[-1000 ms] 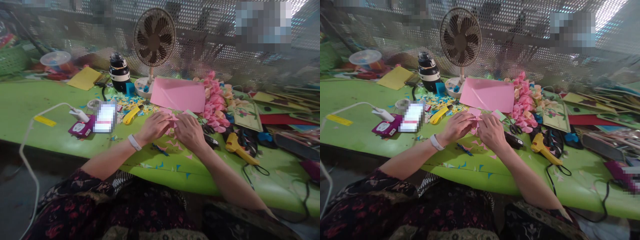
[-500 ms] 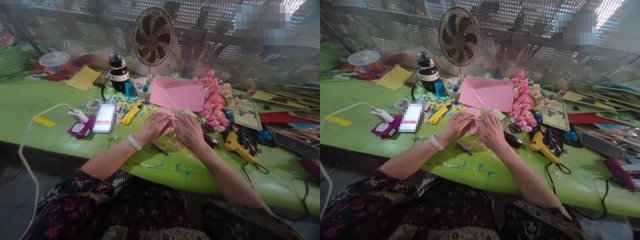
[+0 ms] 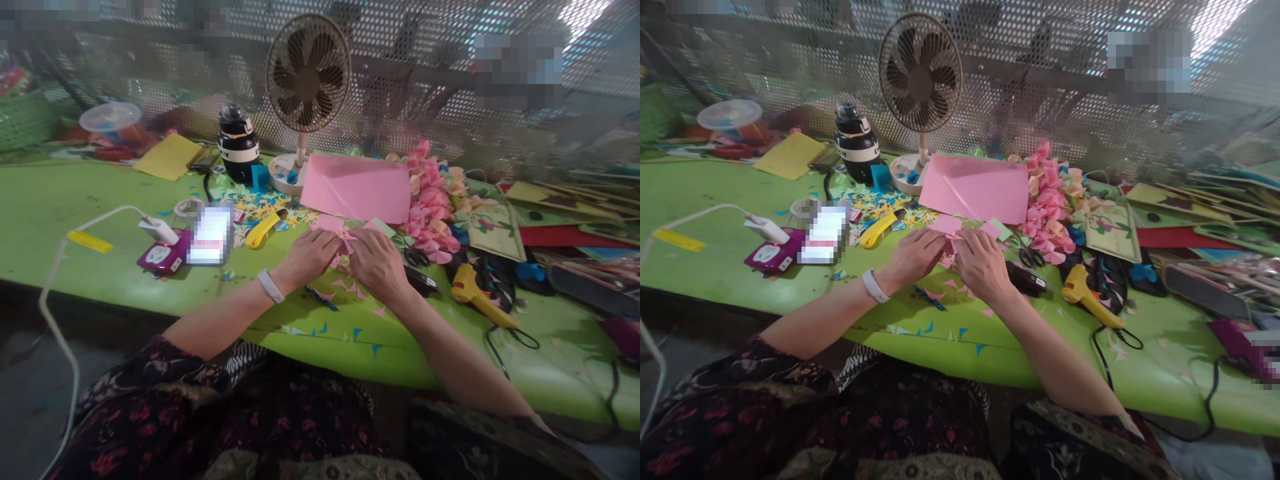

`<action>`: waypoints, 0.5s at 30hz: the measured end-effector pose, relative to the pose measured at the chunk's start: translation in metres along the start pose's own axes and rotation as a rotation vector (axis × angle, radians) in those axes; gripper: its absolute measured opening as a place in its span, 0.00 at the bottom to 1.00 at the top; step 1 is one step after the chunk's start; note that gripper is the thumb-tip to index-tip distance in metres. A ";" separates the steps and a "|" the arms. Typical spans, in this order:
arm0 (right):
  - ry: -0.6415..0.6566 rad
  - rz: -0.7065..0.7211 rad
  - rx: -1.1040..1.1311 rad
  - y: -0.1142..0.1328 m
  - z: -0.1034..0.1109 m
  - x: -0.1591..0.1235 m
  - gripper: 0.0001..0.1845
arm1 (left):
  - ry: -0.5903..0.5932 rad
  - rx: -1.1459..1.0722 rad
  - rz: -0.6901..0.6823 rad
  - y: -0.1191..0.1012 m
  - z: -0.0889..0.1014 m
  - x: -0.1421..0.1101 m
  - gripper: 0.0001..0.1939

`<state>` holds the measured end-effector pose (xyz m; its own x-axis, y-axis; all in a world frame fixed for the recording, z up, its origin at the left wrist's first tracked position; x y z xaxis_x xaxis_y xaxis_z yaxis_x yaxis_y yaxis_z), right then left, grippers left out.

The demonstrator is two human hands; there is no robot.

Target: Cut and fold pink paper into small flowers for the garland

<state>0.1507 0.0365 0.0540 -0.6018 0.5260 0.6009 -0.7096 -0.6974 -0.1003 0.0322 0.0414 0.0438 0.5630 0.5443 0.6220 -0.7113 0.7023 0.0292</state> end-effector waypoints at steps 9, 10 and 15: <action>-0.004 -0.009 -0.001 0.003 0.003 0.002 0.16 | -0.100 0.039 -0.003 -0.001 0.008 0.001 0.09; -0.008 -0.011 -0.011 0.003 0.004 0.002 0.16 | -0.122 0.040 -0.012 -0.002 0.010 0.001 0.09; -0.051 0.010 -0.040 0.006 0.009 0.003 0.14 | -0.136 0.031 -0.008 -0.002 0.012 -0.001 0.07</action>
<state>0.1480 0.0293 0.0618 -0.5900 0.4928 0.6396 -0.7186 -0.6817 -0.1376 0.0284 0.0339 0.0527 0.5077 0.4703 0.7218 -0.7212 0.6904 0.0574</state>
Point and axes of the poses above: each hand's wrist, its own x-axis towards the middle knuckle, its own z-axis out of the back of the hand, y = z × x, the point moved 7 cm from there along x, towards the middle knuckle, and after that the axes turned 2 degrees about z, right-handed, at the moved point
